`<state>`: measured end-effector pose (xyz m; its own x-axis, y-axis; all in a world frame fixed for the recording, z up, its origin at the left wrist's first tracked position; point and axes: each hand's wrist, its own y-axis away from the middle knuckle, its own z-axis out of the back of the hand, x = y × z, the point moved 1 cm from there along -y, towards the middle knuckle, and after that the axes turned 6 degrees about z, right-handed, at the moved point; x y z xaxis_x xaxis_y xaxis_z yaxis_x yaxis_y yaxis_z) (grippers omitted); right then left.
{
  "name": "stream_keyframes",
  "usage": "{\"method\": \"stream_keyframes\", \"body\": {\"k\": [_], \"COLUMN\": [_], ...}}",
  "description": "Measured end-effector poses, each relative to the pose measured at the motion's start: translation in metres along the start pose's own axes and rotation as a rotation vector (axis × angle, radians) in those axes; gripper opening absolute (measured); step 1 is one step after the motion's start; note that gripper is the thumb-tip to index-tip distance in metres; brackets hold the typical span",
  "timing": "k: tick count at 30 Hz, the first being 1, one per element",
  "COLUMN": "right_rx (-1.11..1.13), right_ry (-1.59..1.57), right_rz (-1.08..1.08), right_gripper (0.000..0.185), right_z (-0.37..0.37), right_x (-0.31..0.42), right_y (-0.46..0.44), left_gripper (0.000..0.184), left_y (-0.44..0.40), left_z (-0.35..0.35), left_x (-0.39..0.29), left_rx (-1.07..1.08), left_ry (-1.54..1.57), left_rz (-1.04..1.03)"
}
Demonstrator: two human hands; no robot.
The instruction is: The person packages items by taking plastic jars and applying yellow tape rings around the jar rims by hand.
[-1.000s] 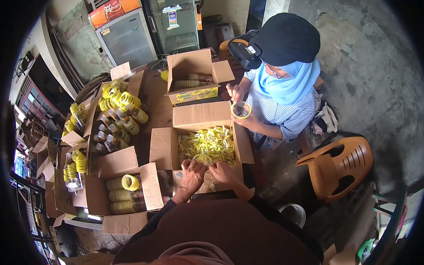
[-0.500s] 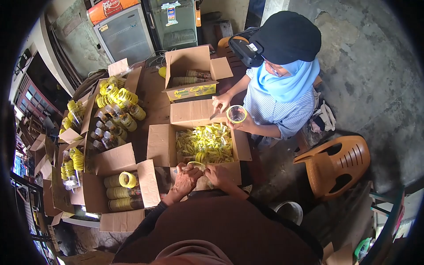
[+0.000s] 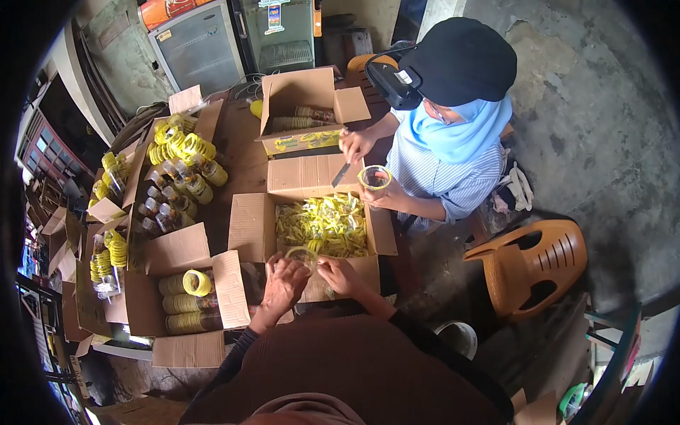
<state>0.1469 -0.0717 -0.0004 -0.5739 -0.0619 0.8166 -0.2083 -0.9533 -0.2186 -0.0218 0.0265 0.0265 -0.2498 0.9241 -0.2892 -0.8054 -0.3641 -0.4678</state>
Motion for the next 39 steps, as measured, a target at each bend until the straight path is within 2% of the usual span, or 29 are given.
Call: {"method": "stream_keyframes", "body": {"k": [1,3,4,5,6,7,8,9,11,13,15,17,19,21,22,23,25,26,29,32,33,34,35,37,38,39], "right_rx": [0.02,0.047,0.02,-0.007,-0.008,0.003,0.067,0.132,0.197,0.299,0.188,0.2,0.193,0.02,0.109,0.113,0.103,0.138,0.159,0.192,0.201,0.127,0.124,0.174,0.057,0.05], "right_ry": [-0.073,-0.152,-0.236,-0.323,-0.506,-0.511,-0.658,-0.806,-0.814,-0.619,-0.59,-0.206,-0.128,0.104,0.196,0.191,0.411,0.422,0.49,0.438,0.422,0.399,0.401,0.121,0.124,0.13], "right_rz": [0.013,0.018,0.011,0.002,-0.063,-0.068,-0.108,-0.153,-0.158,-0.202,-0.289,-0.261,-0.249,0.122,0.06,0.064,0.121,0.072,0.136,0.04,-0.006,0.004,0.011,-0.136,-0.042,-0.033], "right_gripper": [0.014,0.015,0.016,0.018,0.022,0.022,0.022,0.023,0.023,0.023,0.027,0.031,0.032,0.031,0.039,0.039,0.046,0.052,0.055,0.049,0.046,0.036,0.036,0.026,0.02,0.02], "right_z": [0.001,0.001,0.002,0.0,-0.006,-0.008,-0.011,-0.013,-0.011,-0.013,-0.032,-0.031,-0.045,-0.069,-0.076,-0.081,-0.085,-0.096,-0.104,-0.105,-0.104,-0.101,-0.097,-0.09,-0.09,-0.088], "right_x": [0.002,0.005,0.007,0.008,0.004,-0.001,-0.005,-0.003,-0.001,-0.003,-0.023,-0.027,-0.041,-0.056,-0.056,-0.055,-0.03,-0.037,-0.045,-0.058,-0.06,-0.06,-0.062,-0.068,-0.068,-0.07], "right_y": [-0.002,-0.002,-0.003,-0.003,-0.002,-0.004,-0.006,-0.008,-0.016,-0.022,-0.023,-0.03,-0.027,-0.027,-0.028,-0.027,-0.033,-0.037,-0.048,-0.054,-0.057,-0.056,-0.056,-0.058,-0.055,-0.053], "left_gripper": [0.035,0.06,0.094,0.094,0.101,0.109,0.119,0.11,0.098,0.08,0.076,0.073,0.071,0.071,0.072,0.073,0.074,0.074,0.075,0.078,0.078,0.078,0.077,0.075,0.075,0.075], "left_y": [-0.002,-0.003,0.002,0.003,0.003,0.003,0.011,0.012,0.022,0.029,0.036,0.052,0.062,0.07,0.071,0.073,0.079,0.081,0.082,0.085,0.084,0.081,0.079,0.08,0.081,0.079], "left_z": [0.005,0.018,0.016,0.018,0.021,0.023,0.011,0.01,0.003,0.002,0.001,-0.002,0.009,0.013,0.019,0.024,0.024,0.023,0.025,0.024,0.025,0.027,0.028,0.019,0.015,0.012], "left_x": [-0.001,-0.002,0.003,0.004,0.005,0.007,0.016,0.015,0.025,0.026,0.032,0.046,0.051,0.055,0.054,0.053,0.054,0.053,0.048,0.046,0.044,0.041,0.039,0.042,0.043,0.043], "left_rx": [0.004,-0.06,-0.062,-0.056,-0.069,-0.089,-0.018,-0.059,0.102,0.059,-0.004,-0.088,-0.124,-0.139,-0.133,-0.128,-0.116,-0.109,-0.088,-0.109,-0.116,-0.123,-0.132,-0.156,-0.164,-0.173], "left_ry": [0.002,0.087,0.149,0.15,0.329,0.506,0.698,0.822,0.784,0.745,0.694,0.643,0.559,0.557,0.547,0.536,0.507,0.481,0.44,0.369,0.364,0.402,0.441,0.486,0.546,0.606], "left_rz": [0.001,0.162,0.2,0.208,0.268,0.329,0.387,0.403,0.46,0.514,0.593,0.68,0.754,0.783,0.786,0.789,0.786,0.765,0.767,0.699,0.7,0.729,0.754,0.761,0.803,0.843]}}
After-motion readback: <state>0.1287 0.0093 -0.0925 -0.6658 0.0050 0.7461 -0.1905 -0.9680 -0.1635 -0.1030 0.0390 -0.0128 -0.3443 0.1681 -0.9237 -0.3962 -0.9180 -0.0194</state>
